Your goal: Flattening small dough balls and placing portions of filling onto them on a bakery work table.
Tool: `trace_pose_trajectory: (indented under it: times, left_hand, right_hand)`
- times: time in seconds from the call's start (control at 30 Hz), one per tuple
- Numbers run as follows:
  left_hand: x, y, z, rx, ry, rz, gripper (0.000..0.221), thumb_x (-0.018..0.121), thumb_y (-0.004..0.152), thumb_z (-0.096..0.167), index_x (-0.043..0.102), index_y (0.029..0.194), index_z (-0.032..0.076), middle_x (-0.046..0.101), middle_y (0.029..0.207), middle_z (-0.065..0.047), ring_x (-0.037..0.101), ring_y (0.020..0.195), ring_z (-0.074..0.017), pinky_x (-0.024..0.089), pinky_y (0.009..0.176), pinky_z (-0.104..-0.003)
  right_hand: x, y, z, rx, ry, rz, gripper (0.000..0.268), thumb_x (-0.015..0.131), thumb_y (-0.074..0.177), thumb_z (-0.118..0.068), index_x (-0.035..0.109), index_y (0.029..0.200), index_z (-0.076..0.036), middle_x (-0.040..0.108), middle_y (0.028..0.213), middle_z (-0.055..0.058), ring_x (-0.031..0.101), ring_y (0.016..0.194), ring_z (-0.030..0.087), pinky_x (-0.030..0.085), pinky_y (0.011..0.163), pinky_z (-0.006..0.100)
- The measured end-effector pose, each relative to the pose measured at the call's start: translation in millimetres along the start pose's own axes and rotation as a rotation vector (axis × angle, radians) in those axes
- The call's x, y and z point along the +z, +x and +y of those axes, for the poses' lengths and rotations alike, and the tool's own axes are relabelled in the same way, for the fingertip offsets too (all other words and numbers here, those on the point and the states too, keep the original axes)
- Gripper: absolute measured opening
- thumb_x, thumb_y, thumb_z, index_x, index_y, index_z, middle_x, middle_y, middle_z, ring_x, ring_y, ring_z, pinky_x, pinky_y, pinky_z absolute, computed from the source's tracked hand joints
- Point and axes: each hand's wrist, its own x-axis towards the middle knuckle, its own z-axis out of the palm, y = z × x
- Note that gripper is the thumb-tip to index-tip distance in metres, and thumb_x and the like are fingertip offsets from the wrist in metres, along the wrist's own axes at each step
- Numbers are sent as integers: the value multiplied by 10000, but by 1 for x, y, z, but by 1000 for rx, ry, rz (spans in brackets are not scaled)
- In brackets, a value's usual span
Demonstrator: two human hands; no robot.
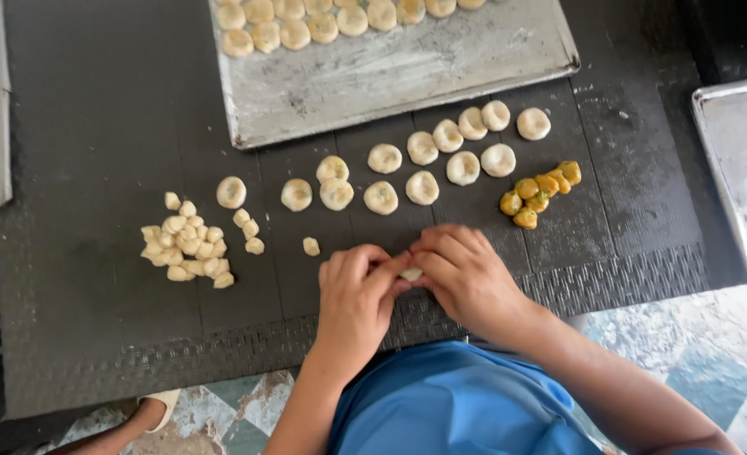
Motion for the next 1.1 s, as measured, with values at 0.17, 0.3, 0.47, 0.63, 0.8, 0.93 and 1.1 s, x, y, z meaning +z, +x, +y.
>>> trace_pose_trajectory:
  times: [0.17,0.3,0.47,0.63,0.8,0.93,1.1]
  left_hand:
    - [-15,5,19,-160,-624,21,138,697,1011,97,736,1143,97,718,1179,-88,719,1053,-227,598,919,-339]
    - [-35,15,36,-378,-755,4,192,701,1006,175,785,1154,88,723,1027,-61,710,896,-134,590,768,-261]
    - [-8,13,30,-418,-896,159,331,837,883,70,768,1205,98,735,1011,-102,736,908,-161,642,774,-279]
    - [2,19,34,-338,-805,257,375,934,808,204,815,1157,136,723,1153,-145,764,923,-249,650,771,-322]
    - [-6,7,16,-256,-584,150,160,889,853,155,834,995,202,832,1023,26,773,995,-217,599,864,-345]
    - [0,-3,5,-12,-176,26,163,792,960,356,827,1048,224,797,1097,43,677,1091,-213,464,919,-406]
    - [17,-2,6,-160,-309,116,373,879,872,139,747,1220,155,807,904,26,699,817,-182,509,813,-347]
  right_hand:
    - [-35,-3,-24,369,531,-43,287,738,949,-147,727,1225,-70,697,1073,81,691,899,170,575,809,276]
    - [-30,1,-22,591,863,46,241,776,880,-9,792,1120,-9,671,961,112,779,685,210,737,690,258]
    - [3,-7,-3,757,1187,201,178,743,864,95,747,1042,108,619,797,154,737,513,280,656,456,338]
    - [2,-5,-4,929,1058,258,152,713,908,42,737,1023,138,589,633,190,562,343,210,487,309,335]
    - [-24,-2,-22,496,534,-69,246,838,836,-127,850,1064,-38,814,779,134,780,636,312,600,613,396]
    - [0,-11,-6,152,42,8,152,731,951,-123,830,1064,-106,687,855,52,690,744,284,568,659,353]
    - [1,-12,-23,103,134,231,381,769,899,32,744,1279,52,800,914,94,764,746,297,644,699,383]
